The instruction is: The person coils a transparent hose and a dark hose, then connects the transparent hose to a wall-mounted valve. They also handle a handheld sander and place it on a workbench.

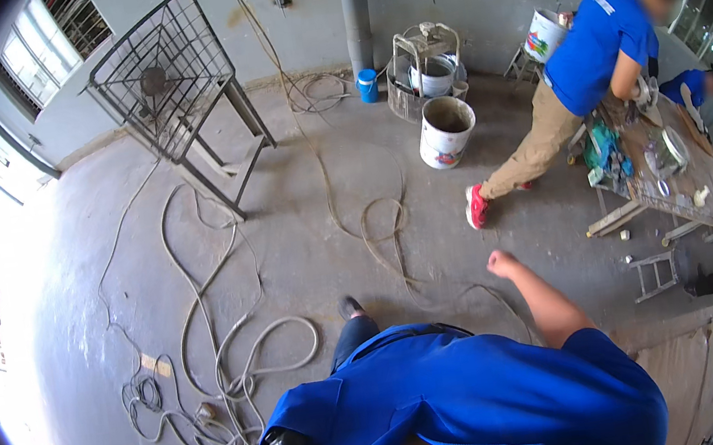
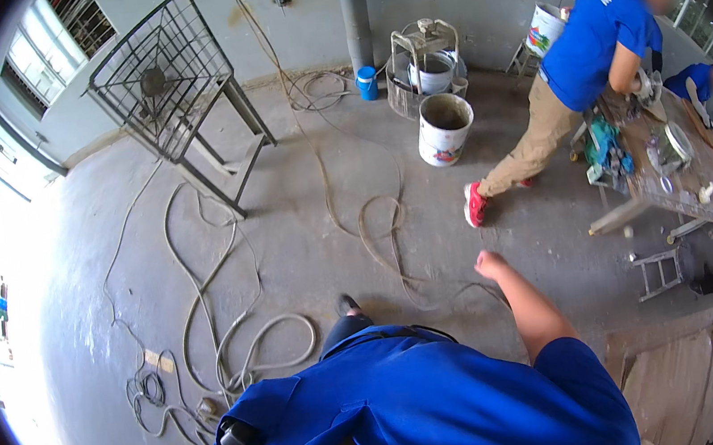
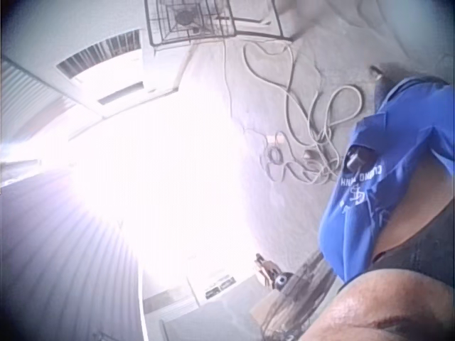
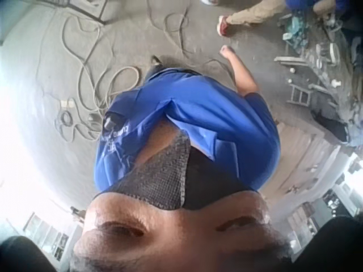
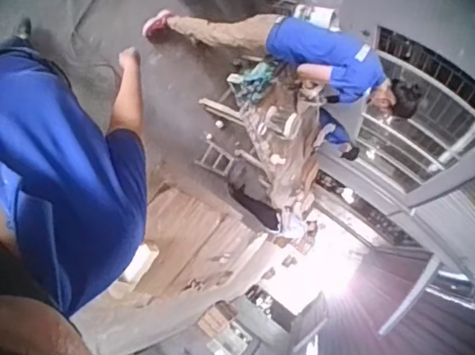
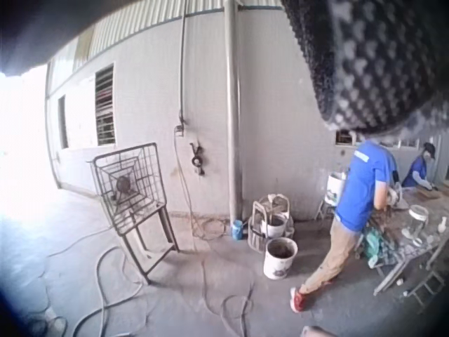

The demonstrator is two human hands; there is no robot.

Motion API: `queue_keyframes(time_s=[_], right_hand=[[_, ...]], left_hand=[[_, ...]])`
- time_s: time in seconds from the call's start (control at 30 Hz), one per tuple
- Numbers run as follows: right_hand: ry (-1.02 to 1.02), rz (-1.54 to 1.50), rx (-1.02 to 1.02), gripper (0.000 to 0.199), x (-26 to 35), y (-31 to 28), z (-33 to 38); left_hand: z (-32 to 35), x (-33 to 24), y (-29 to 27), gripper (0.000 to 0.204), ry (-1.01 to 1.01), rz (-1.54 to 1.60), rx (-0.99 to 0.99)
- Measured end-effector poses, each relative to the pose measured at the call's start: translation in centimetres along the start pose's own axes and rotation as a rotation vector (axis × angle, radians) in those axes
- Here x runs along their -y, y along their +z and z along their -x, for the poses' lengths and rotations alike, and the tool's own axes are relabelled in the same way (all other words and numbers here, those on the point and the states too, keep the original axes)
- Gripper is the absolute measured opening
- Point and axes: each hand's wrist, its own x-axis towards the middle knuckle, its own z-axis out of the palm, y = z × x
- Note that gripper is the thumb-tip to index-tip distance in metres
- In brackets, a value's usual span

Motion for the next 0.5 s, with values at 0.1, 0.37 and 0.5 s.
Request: queue_keyframes(time_s=[0.1, 0.37, 0.5], right_hand=[[0.051, -0.153, -0.121, 0.020, 6.0, -4.2, -11.6], [-0.407, 0.237, 0.518, 0.028, 21.6, -1.3, -21.0], [-0.212, -0.005, 0.510, 0.031, 25.7, -3.2, -26.3]], left_hand=[[-4.1, 2.3, -4.5, 0.026, -0.207, 0.359, 0.027], [-22.1, 14.1, -30.8, 0.027, -0.092, 0.018, -0.045], [-29.7, 15.9, -55.3, 0.032, -0.083, 0.322, -0.628]])
